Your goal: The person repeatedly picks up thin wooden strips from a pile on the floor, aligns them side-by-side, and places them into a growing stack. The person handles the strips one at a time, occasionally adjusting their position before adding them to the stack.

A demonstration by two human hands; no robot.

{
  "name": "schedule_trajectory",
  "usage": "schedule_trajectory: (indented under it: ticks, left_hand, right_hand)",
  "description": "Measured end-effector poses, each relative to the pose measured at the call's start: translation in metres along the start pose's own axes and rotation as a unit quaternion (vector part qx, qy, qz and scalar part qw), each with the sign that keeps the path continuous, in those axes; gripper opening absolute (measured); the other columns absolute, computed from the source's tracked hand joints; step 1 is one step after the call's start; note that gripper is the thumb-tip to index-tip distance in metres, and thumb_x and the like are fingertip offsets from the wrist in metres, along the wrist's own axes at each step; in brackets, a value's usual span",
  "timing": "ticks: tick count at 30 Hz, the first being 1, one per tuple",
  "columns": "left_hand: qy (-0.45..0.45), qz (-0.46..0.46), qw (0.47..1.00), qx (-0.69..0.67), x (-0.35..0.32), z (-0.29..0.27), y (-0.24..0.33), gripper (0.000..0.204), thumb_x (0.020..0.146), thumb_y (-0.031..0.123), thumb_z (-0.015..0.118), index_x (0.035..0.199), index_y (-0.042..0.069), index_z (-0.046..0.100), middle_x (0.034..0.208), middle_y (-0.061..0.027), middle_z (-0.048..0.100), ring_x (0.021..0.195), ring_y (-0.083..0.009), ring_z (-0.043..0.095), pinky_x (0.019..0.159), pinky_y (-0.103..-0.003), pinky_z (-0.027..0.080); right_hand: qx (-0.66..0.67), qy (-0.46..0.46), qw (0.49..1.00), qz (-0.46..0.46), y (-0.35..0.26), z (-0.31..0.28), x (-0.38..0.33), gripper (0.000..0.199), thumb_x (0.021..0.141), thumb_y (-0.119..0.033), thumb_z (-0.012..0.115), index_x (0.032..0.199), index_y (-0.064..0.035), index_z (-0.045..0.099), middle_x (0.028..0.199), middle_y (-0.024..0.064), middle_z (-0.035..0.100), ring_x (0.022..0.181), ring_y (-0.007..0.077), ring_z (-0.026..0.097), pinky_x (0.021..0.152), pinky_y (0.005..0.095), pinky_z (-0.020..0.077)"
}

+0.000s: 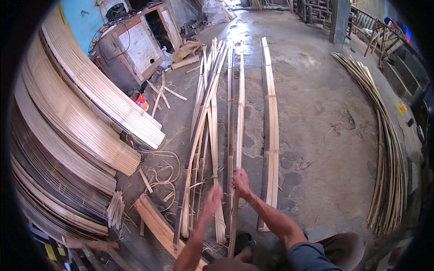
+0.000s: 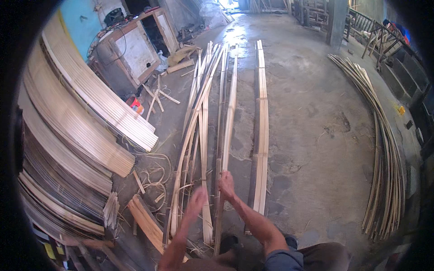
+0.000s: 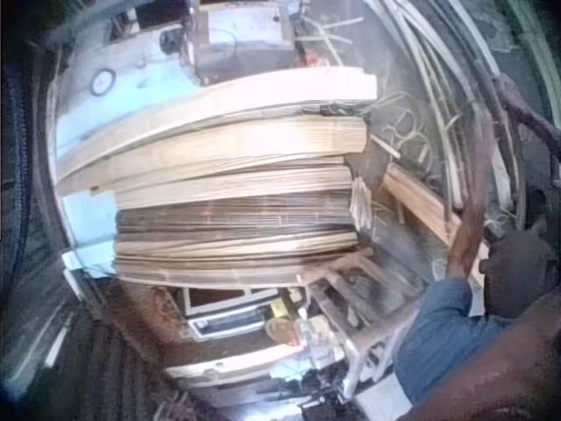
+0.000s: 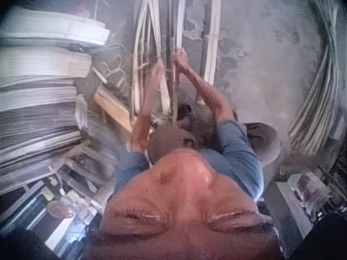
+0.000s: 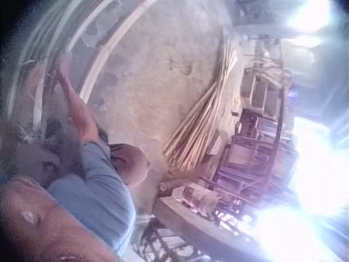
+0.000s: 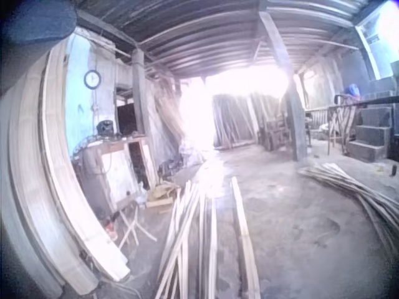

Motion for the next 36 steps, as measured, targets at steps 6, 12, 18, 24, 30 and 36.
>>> schedule_trajectory:
  ticks: [6, 12, 18, 24, 30, 36]
  left_hand:
    - [-0.083, -0.136, 0.983, -0.087, -0.158, 0.060, -0.101, 0.035, 0.099, 0.028, 0.057, 0.125, 0.005, 0.055, 0.093, -0.0021, 0.059, 0.091, -0.0122, 0.058, 0.084, -0.032, 0.049]
    - [-0.056, -0.187, 0.970, -0.144, -0.134, 0.046, -0.112, 0.032, 0.097, 0.026, 0.058, 0.121, 0.004, 0.057, 0.090, -0.0122, 0.065, 0.076, -0.0266, 0.063, 0.072, -0.041, 0.052]
    - [0.143, -0.060, 0.982, 0.111, -0.102, 0.065, -0.098, 0.036, 0.094, 0.029, 0.055, 0.122, 0.007, 0.061, 0.082, -0.0257, 0.063, 0.080, -0.0422, 0.065, 0.070, -0.047, 0.050]
    - [0.144, -0.120, 0.966, 0.178, -0.092, 0.061, -0.083, 0.048, 0.097, 0.035, 0.052, 0.134, 0.005, 0.054, 0.095, -0.0284, 0.065, 0.087, -0.0429, 0.065, 0.077, -0.048, 0.049]
    - [0.187, -0.047, 0.971, 0.144, -0.095, 0.074, -0.101, 0.050, 0.096, 0.034, 0.056, 0.136, 0.006, 0.053, 0.115, -0.0276, 0.063, 0.105, -0.0417, 0.062, 0.089, -0.046, 0.047]
    - [0.099, -0.165, 0.981, -0.009, -0.092, 0.068, -0.090, 0.038, 0.094, 0.027, 0.061, 0.122, 0.001, 0.060, 0.080, -0.0106, 0.066, 0.063, -0.0180, 0.062, 0.060, -0.033, 0.051]
  right_hand:
    - [-0.049, 0.005, 0.991, -0.122, 0.002, 0.001, 0.027, 0.034, 0.102, -0.042, 0.040, 0.099, -0.0094, 0.048, 0.060, -0.0023, 0.040, 0.045, 0.0095, 0.041, 0.038, 0.0269, 0.0366]
    - [0.106, -0.128, 0.986, -0.013, -0.049, 0.021, 0.027, 0.037, 0.103, -0.045, 0.040, 0.103, -0.0088, 0.048, 0.066, -0.0008, 0.044, 0.054, 0.0089, 0.046, 0.048, 0.0289, 0.0422]
    - [-0.267, -0.072, 0.956, -0.095, 0.018, -0.066, 0.027, 0.036, 0.101, -0.036, 0.047, 0.101, -0.0015, 0.060, 0.075, 0.0037, 0.057, 0.068, 0.0135, 0.057, 0.063, 0.0294, 0.0480]
    - [-0.252, -0.119, 0.958, -0.069, 0.031, -0.063, -0.043, 0.036, 0.097, -0.031, 0.056, 0.106, 0.0026, 0.066, 0.092, 0.0147, 0.071, 0.085, 0.0190, 0.066, 0.076, 0.0340, 0.0517]
    - [-0.209, -0.061, 0.973, -0.074, 0.040, -0.047, -0.042, 0.027, 0.095, -0.027, 0.064, 0.102, -0.0009, 0.065, 0.077, 0.0001, 0.061, 0.070, 0.0076, 0.054, 0.062, 0.0237, 0.0450]
    - [-0.004, -0.070, 0.996, 0.058, 0.052, -0.047, -0.038, 0.023, 0.093, -0.025, 0.067, 0.096, -0.0025, 0.064, 0.076, -0.0011, 0.059, 0.067, 0.0069, 0.051, 0.061, 0.0245, 0.0441]
Point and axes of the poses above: each hand's wrist, its own x-axis towards the middle knuckle, its own z-axis out of the palm, y = z × x, the point moved 3 cm from there along x, towards the middle knuckle
